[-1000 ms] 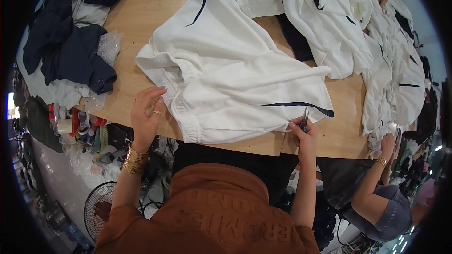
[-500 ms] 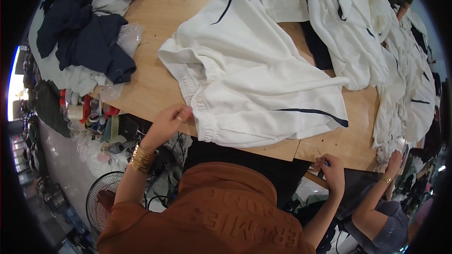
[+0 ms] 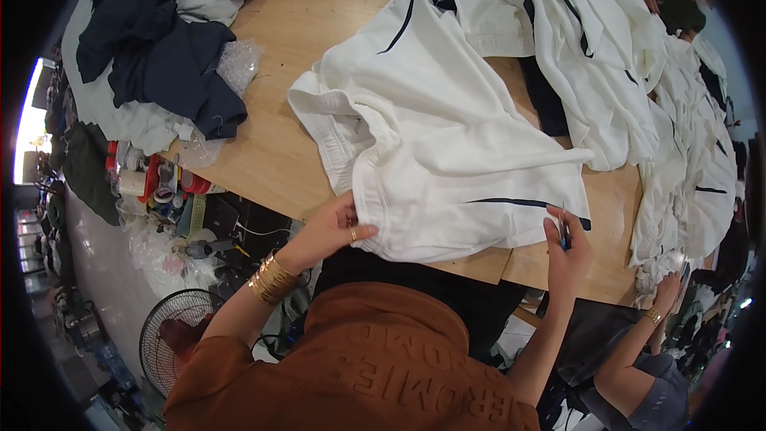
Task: Trimming loose threads from white athletic shorts in a garment factory setting.
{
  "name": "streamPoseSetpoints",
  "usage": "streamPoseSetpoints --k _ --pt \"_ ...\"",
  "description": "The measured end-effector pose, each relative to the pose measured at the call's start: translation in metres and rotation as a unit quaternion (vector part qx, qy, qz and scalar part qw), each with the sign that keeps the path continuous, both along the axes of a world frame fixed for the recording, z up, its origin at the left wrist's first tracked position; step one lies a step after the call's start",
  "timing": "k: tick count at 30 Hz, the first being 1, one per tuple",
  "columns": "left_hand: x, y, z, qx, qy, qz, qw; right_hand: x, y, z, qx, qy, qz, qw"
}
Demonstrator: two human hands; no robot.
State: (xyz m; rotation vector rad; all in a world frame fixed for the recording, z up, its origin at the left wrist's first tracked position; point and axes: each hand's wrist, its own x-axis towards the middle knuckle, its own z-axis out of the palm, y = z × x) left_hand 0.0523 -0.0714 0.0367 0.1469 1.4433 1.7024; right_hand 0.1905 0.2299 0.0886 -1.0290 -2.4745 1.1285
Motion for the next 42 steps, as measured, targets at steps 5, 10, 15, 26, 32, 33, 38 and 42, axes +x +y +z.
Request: streamPoseSetpoints --k 5,10,15,26,32,33,38,42 --pt "0.003 0.021 0.017 -0.048 0.133 -0.359 0.922 -0.036 0.013 -0.022 0.136 0.03 0.04 0.99" --pt "-0.022 -0.004 0.0 -0.096 -0.008 -0.063 0.993 -0.052 0.032 -0.015 0.189 0.033 0.061 0.979" --pt "-0.052 0.0 -0.007 -0.047 0.045 0.209 0.976 -0.076 0.068 -0.043 0.224 0.023 0.048 0.973" --pt "-0.072 0.035 -0.014 0.081 -0.11 0.133 0.982 -0.164 0.049 -0.073 0.043 0.039 0.114 0.992" --pt "-0.109 0.032 0.059 0.18 0.07 0.341 0.92 -0.137 0.043 -0.014 -0.03 0.251 0.024 0.967" --pt "-0.116 0.023 0.069 0.229 0.086 0.327 0.913 -0.121 0.038 0.003 -0.056 0.293 -0.038 0.954" --pt "-0.096 -0.007 0.064 0.163 0.047 0.187 0.968 0.008 0.038 0.021 -0.049 0.302 -0.089 0.948" --pt "-0.072 -0.03 0.016 0.025 0.003 0.098 0.995 0.089 0.014 -0.028 0.052 -0.066 0.16 0.984"
